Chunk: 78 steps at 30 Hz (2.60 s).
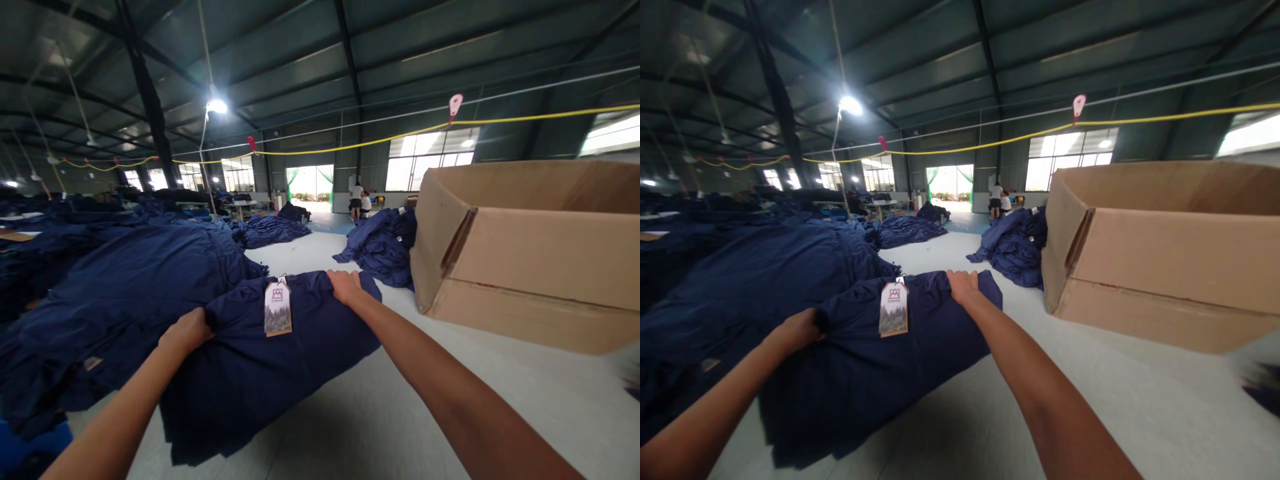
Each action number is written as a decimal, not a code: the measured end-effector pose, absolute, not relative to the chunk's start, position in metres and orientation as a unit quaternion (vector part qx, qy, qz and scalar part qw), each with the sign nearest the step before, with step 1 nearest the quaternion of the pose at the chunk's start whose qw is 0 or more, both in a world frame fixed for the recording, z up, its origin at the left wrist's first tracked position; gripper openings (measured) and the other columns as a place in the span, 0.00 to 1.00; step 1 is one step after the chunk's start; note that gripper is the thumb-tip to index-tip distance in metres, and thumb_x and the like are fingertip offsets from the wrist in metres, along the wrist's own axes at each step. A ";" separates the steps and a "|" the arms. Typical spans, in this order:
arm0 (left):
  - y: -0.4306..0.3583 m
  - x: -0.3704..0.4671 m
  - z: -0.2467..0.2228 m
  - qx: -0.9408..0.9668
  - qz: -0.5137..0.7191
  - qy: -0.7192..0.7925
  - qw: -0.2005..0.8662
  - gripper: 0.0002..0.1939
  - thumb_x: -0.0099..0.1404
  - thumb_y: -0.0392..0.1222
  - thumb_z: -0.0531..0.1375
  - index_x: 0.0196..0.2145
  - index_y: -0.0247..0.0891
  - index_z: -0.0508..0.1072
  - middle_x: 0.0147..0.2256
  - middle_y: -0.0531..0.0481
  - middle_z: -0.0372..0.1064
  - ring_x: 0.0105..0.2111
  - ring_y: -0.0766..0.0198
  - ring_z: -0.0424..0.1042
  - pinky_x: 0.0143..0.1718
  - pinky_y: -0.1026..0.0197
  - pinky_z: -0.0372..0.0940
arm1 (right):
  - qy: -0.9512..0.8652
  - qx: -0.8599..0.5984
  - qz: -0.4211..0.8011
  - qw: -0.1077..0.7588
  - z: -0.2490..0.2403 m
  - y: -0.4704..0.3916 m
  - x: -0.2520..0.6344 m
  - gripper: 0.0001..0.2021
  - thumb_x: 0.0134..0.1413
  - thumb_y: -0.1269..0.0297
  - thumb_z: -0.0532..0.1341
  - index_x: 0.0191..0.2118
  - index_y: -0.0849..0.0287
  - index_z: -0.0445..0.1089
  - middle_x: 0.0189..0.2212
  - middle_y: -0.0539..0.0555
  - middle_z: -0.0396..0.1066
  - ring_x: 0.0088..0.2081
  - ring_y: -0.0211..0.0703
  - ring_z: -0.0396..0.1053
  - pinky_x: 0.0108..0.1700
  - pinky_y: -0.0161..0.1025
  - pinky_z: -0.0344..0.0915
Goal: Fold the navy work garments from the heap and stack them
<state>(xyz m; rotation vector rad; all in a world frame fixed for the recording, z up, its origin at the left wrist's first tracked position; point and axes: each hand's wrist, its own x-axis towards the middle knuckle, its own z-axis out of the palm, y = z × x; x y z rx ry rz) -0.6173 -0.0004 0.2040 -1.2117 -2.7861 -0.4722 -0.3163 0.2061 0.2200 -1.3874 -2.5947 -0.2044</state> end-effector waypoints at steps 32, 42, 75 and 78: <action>0.082 -0.562 0.058 -0.395 -0.149 -0.903 0.081 0.26 0.66 0.55 0.40 0.62 0.60 0.42 0.67 0.60 0.27 0.62 0.30 0.26 0.50 0.19 0.37 | -0.878 -0.468 0.050 0.086 0.050 0.260 -0.379 0.31 0.55 0.37 0.40 0.63 0.35 0.36 0.67 0.46 0.23 0.63 0.73 0.21 0.54 0.75 0.27; 0.083 -0.558 0.071 -0.427 -0.135 -0.877 0.172 0.23 0.65 0.50 0.46 0.56 0.53 0.62 0.64 0.50 0.45 0.62 0.34 0.34 0.50 0.19 0.35 | -0.881 -0.460 0.051 0.096 0.040 0.266 -0.385 0.31 0.55 0.38 0.42 0.63 0.36 0.40 0.67 0.50 0.29 0.63 0.73 0.24 0.54 0.74 0.26; 0.116 -0.553 0.099 -0.505 -0.294 -0.807 0.082 0.26 0.51 0.47 0.63 0.48 0.45 0.64 0.49 0.47 0.64 0.49 0.48 0.57 0.44 0.45 0.55 | -0.859 -0.197 0.301 0.364 0.082 0.234 -0.442 0.22 0.38 0.83 0.57 0.42 0.55 0.65 0.41 0.52 0.62 0.46 0.43 0.61 0.49 0.43 0.62; 0.112 -0.549 0.095 -0.527 -0.282 -0.794 0.105 0.21 0.52 0.48 0.63 0.44 0.43 0.67 0.49 0.45 0.64 0.49 0.48 0.57 0.44 0.45 0.55 | -0.856 -0.185 0.304 0.374 0.076 0.233 -0.438 0.20 0.37 0.83 0.56 0.38 0.56 0.64 0.39 0.52 0.62 0.44 0.43 0.62 0.48 0.43 0.62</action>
